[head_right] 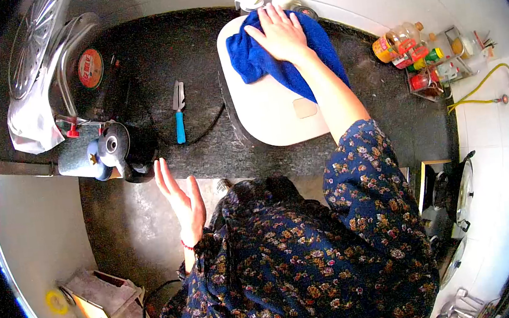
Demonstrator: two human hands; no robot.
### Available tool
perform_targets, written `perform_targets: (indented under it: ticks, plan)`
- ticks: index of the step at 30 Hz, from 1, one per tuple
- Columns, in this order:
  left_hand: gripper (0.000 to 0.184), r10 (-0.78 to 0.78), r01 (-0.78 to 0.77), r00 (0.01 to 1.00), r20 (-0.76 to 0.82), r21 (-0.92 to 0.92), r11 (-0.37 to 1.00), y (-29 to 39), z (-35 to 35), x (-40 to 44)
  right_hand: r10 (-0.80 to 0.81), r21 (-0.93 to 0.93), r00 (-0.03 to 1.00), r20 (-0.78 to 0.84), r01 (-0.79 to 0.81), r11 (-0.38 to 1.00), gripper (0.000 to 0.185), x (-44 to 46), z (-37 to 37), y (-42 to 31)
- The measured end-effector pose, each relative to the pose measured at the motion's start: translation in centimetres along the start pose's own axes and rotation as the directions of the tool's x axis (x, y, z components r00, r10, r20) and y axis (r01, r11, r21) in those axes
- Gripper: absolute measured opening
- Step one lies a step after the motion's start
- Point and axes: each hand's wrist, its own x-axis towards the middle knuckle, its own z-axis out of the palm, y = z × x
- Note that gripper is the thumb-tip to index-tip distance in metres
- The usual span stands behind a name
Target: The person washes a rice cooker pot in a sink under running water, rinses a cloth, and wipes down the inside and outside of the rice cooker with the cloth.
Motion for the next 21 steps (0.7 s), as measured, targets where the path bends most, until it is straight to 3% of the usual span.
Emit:
perform_targets:
  ticks: [5, 9, 14, 20, 21]
  plan:
    - [0.068, 0.059, -0.057, 0.997, 0.045, -0.043, 0.997, -0.9, 0.2, 1.1, -0.126, -0.063, 0.992, -0.022, 0.125, 0.990, 0.073, -2.9, 0.4, -2.6]
    - [0.069, 0.116, -0.111, 0.990, 0.078, -0.069, 0.991, -0.4, 0.6, 1.9, -0.308, -0.024, 0.951, -0.002, 0.308, 0.951, 0.071, -9.2, -1.3, -5.9]
    - [0.066, 0.170, -0.160, 0.979, 0.116, -0.088, 0.983, -0.2, 1.1, 2.7, -0.426, 0.121, 0.902, 0.074, 0.416, 0.901, 0.068, -16.2, -4.5, -9.6]
    - [0.069, 0.188, -0.179, 0.977, 0.103, -0.090, 0.980, -0.4, 0.8, 3.1, -0.533, 0.189, 0.833, 0.146, 0.506, 0.842, 0.065, -14.0, -4.6, -9.9]
    - [0.069, 0.186, -0.178, 0.978, 0.097, -0.087, 0.980, -0.4, 0.7, 3.0, -0.561, 0.152, 0.823, 0.093, 0.545, 0.825, 0.066, -13.0, -4.0, -9.8]
